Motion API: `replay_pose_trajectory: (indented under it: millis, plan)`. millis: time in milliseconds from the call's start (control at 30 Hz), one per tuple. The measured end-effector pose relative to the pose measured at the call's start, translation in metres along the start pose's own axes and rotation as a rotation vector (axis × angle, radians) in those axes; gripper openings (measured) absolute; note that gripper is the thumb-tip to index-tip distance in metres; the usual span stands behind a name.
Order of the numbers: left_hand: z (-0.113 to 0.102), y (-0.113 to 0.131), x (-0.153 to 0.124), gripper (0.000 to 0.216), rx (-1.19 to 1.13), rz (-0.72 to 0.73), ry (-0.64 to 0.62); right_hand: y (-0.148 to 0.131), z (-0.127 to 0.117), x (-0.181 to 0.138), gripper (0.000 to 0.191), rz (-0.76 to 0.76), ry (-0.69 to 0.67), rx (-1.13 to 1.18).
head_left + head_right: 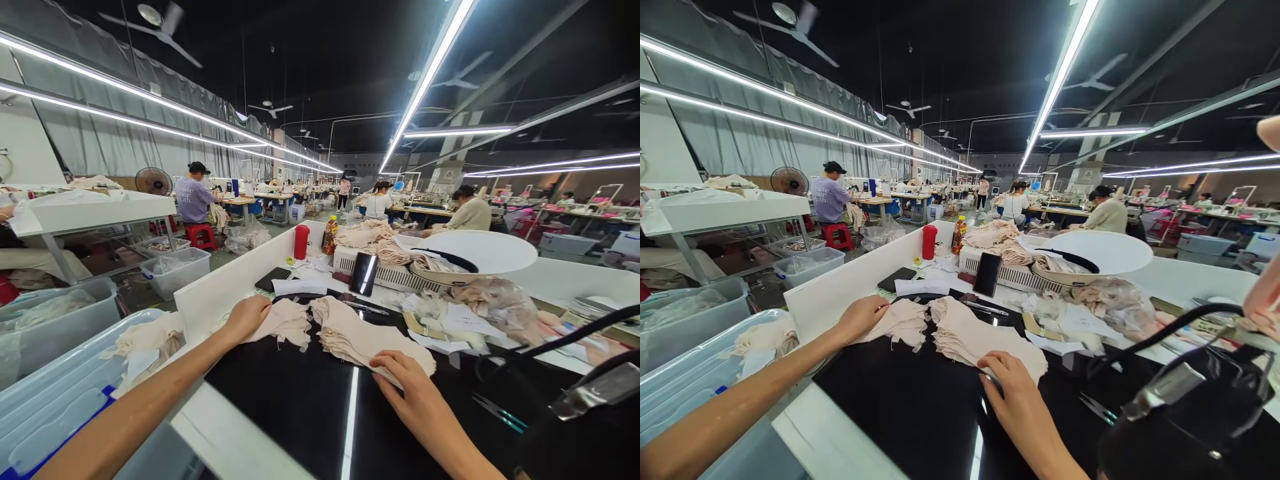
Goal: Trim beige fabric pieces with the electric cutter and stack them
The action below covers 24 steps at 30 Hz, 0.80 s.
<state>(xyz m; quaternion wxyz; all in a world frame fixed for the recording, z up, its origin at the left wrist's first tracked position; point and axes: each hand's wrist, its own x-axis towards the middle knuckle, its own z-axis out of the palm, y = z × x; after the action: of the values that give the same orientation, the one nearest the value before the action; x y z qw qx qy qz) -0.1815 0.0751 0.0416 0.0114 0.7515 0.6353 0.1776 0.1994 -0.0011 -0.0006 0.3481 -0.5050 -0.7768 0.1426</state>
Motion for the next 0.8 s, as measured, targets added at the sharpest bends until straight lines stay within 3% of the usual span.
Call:
replay_pose_trajectory:
  millis: [133, 300, 367, 467, 533, 600, 700, 800]
  plan:
    - [-0.012, 0.011, -0.01, 0.024, -0.023, 0.1, 0.111, -0.036, 0.007, -0.008, 0.026, 0.118, -0.143, 0.241]
    - [-0.016, 0.052, -0.05, 0.027, -0.104, 0.382, 0.116, -0.08, 0.039, -0.023, 0.071, 0.471, -0.356, 0.916]
    - [-0.011, 0.073, -0.069, 0.024, -0.133, 0.491, 0.09, -0.091, 0.05, -0.027, 0.078, 0.607, -0.33, 1.184]
    - [-0.005, 0.099, -0.095, 0.028, -0.245, 0.662, 0.028, -0.097, 0.053, -0.03, 0.066, 0.7, -0.208, 1.385]
    - [-0.001, 0.112, -0.106, 0.025, -0.441, 0.595, -0.084, -0.095, 0.047, -0.032, 0.056, 0.706, -0.108, 1.391]
    - [0.004, 0.12, -0.113, 0.02, -0.716, 0.352, -0.272, -0.092, 0.038, -0.033, 0.051, 0.7, -0.041, 1.368]
    - [0.014, 0.125, -0.116, 0.048, -1.044, 0.031, -0.515, -0.09, 0.028, -0.039, 0.049, 0.681, 0.003, 1.363]
    - [0.019, 0.128, -0.117, 0.07, -1.186, 0.054, -0.634, -0.095, 0.023, -0.044, 0.05, 0.655, 0.008, 1.366]
